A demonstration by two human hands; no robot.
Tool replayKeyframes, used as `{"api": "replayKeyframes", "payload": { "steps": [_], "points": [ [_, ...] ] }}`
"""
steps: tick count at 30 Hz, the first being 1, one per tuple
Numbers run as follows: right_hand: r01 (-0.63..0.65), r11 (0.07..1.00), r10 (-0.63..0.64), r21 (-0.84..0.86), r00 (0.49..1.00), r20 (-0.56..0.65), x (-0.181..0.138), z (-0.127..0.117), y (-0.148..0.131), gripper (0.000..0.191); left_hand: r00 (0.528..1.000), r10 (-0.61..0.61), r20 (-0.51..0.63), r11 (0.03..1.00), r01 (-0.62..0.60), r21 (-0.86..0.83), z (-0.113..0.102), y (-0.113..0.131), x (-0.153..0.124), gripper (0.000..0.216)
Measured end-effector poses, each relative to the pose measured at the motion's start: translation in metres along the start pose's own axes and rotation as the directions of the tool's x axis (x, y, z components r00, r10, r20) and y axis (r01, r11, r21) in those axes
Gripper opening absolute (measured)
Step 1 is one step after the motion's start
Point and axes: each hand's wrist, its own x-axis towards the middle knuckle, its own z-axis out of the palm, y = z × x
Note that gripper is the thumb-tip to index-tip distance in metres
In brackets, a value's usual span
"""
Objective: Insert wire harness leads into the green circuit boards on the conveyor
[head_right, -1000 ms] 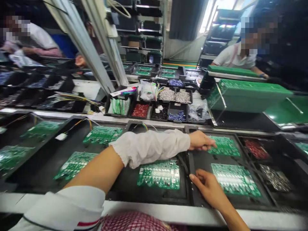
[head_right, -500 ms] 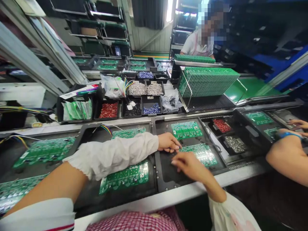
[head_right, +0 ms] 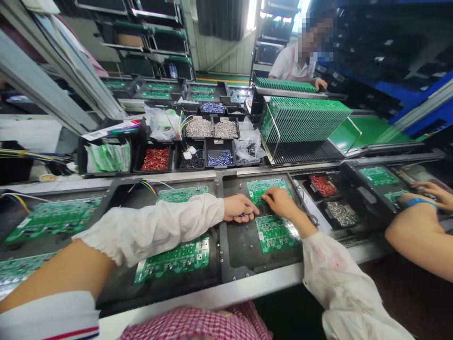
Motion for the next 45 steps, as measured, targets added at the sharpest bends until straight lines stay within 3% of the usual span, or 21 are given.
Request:
{"api": "replayKeyframes", "payload": {
  "steps": [3,9,14,19,25,29,32,35,42,45],
  "points": [
    [0.037,0.997,-0.032,-0.068,0.997,0.065,0.011,0.007,0.008,0.022,1.000,0.019,-0.005,1.000,-0.019,0.017,0.000,0.001,-0.001,0.017],
    [0.064,0.994,-0.058,-0.083,0.995,0.076,0.008,0.009,0.008,0.021,0.997,0.069,0.038,0.997,-0.068,-0.019,0.000,0.000,0.000,0.016],
    [0.053,0.996,-0.047,-0.075,0.996,0.082,0.010,0.009,0.011,0.021,0.991,0.134,-0.023,0.990,-0.135,-0.045,0.001,-0.002,0.000,0.008],
    [0.052,0.998,-0.054,0.029,0.996,0.077,0.006,0.006,0.010,0.020,0.986,0.158,-0.052,0.974,-0.165,-0.157,-0.001,0.000,-0.001,0.023],
    [0.199,0.949,-0.181,0.244,0.979,-0.095,-0.011,-0.008,-0.014,0.019,0.986,0.119,-0.116,0.956,-0.145,-0.253,-0.002,0.003,0.001,0.031],
    [0.190,0.981,-0.185,0.034,0.975,-0.126,-0.003,-0.009,0.005,0.020,0.987,0.027,-0.158,0.968,-0.066,-0.243,0.000,0.004,0.002,0.021],
    [0.155,0.974,-0.166,-0.164,0.985,-0.055,0.005,-0.006,0.034,0.015,0.992,0.007,-0.127,0.974,-0.035,-0.224,0.000,0.005,0.001,0.016],
    [0.180,0.962,-0.182,-0.207,0.983,0.007,0.006,-0.003,0.048,0.017,0.993,0.022,-0.116,0.975,-0.047,-0.217,0.000,0.006,0.000,0.012],
    [0.210,0.943,-0.202,-0.257,0.978,0.056,0.001,-0.004,0.043,0.017,0.995,0.079,-0.065,0.971,-0.091,-0.219,0.000,0.004,0.001,0.020],
    [0.216,0.926,-0.215,-0.308,0.976,0.039,-0.001,-0.006,0.039,0.017,0.992,0.111,-0.063,0.983,-0.119,-0.141,-0.001,0.001,0.000,0.023]
  ]
}}
